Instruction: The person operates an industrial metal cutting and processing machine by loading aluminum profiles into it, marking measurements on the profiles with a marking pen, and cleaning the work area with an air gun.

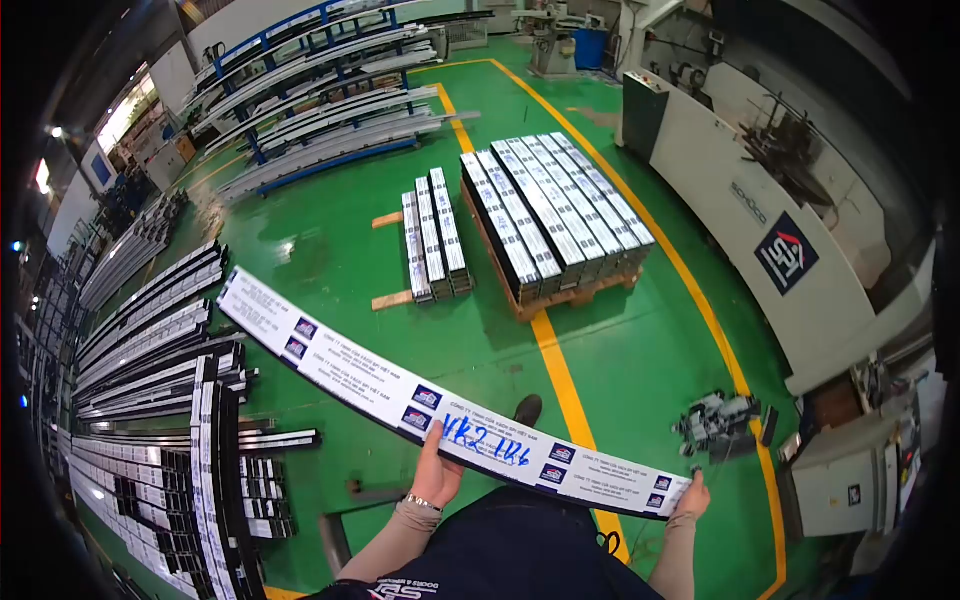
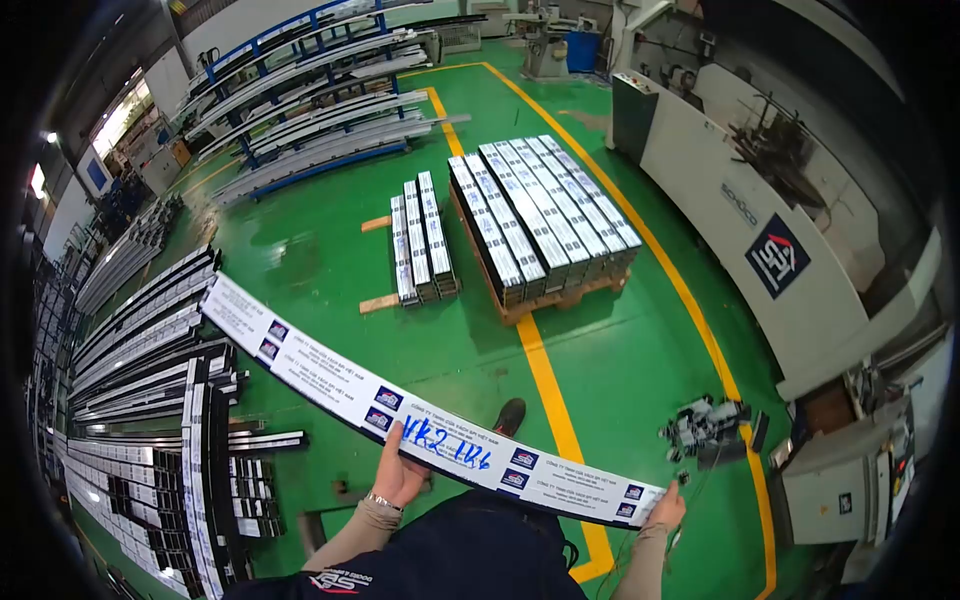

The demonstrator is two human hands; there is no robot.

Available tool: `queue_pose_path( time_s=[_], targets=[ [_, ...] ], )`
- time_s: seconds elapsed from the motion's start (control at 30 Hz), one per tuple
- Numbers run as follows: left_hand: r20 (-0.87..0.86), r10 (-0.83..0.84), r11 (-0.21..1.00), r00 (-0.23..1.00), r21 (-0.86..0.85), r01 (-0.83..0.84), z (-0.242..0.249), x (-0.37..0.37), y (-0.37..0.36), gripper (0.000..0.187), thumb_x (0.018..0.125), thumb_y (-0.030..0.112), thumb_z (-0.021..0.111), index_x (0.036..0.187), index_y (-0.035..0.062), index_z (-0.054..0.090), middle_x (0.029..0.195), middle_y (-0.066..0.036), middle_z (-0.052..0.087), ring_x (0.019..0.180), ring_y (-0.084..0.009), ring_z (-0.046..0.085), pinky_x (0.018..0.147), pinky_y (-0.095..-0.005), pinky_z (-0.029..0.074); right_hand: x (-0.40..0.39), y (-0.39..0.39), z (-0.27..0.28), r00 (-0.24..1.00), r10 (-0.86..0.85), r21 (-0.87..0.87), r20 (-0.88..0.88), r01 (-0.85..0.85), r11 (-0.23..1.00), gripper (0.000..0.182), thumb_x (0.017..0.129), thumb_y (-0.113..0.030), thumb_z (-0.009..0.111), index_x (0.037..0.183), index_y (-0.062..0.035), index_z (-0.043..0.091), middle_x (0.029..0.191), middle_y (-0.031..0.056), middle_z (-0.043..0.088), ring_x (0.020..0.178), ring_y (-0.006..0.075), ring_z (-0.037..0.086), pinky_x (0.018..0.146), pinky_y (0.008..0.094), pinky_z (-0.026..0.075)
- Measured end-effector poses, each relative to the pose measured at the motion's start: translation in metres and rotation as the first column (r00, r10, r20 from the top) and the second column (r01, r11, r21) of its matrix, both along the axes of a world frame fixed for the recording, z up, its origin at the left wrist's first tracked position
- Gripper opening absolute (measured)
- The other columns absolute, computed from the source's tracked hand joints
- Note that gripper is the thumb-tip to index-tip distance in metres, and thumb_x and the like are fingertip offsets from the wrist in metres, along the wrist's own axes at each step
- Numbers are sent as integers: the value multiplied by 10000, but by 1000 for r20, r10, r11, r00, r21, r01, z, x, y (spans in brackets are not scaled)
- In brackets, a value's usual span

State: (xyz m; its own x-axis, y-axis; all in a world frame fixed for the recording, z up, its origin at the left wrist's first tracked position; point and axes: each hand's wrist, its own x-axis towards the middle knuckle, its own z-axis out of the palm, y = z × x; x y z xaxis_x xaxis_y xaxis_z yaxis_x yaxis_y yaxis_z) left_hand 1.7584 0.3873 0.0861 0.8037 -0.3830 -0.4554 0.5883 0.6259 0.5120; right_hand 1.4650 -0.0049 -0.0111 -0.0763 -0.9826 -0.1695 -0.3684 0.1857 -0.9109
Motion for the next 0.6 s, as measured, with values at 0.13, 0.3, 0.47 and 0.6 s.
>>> queue_pose_path(
  time_s=[0.13, 0.3, 0.47, 0.6],
  targets=[
    [-17, -21, 1000, 1000, -5, 21, 3, 135, -89, 361, 983, 314, 541, 1270, 96, 542, 1235, -43, 621, 1151, -188, 578, 1012, -398, 432, 108, -90, -41, 973, -51, 116, 227, 25, 993, 456, 896, -366, 602, 853, 88, 618, 854, 146, 683, 713, 213, 639, 672, 359, 514],
    [14, 70, 996, 997, 45, -71, 34, 298, -163, 385, 973, 344, 552, 1268, 96, 548, 1235, -47, 628, 1138, -197, 589, 1023, -397, 435, 288, -175, -21, 887, 65, 67, 457, -107, 992, 478, 951, -360, 534, 938, 106, 639, 928, 160, 690, 781, 241, 668, 725, 358, 531],
    [-7, 187, 974, 982, 135, -184, 41, 395, -188, 387, 909, 387, 647, 1183, 118, 597, 1125, -23, 670, 1050, -169, 628, 923, -360, 493, 385, -203, 8, 937, 157, 138, 312, -208, 968, 469, 964, -376, 534, 924, 78, 644, 869, 130, 686, 746, 207, 662, 681, 342, 525],
    [-51, 116, 976, 992, 191, -104, -4, 536, -240, 425, 914, 440, 619, 1188, 115, 594, 1130, -24, 668, 1060, -180, 626, 935, -389, 488, 499, -221, -12, 971, 76, 136, 228, -109, 985, 477, 953, -401, 555, 817, 53, 605, 807, 117, 663, 708, 195, 649, 645, 352, 509]
  ],
)
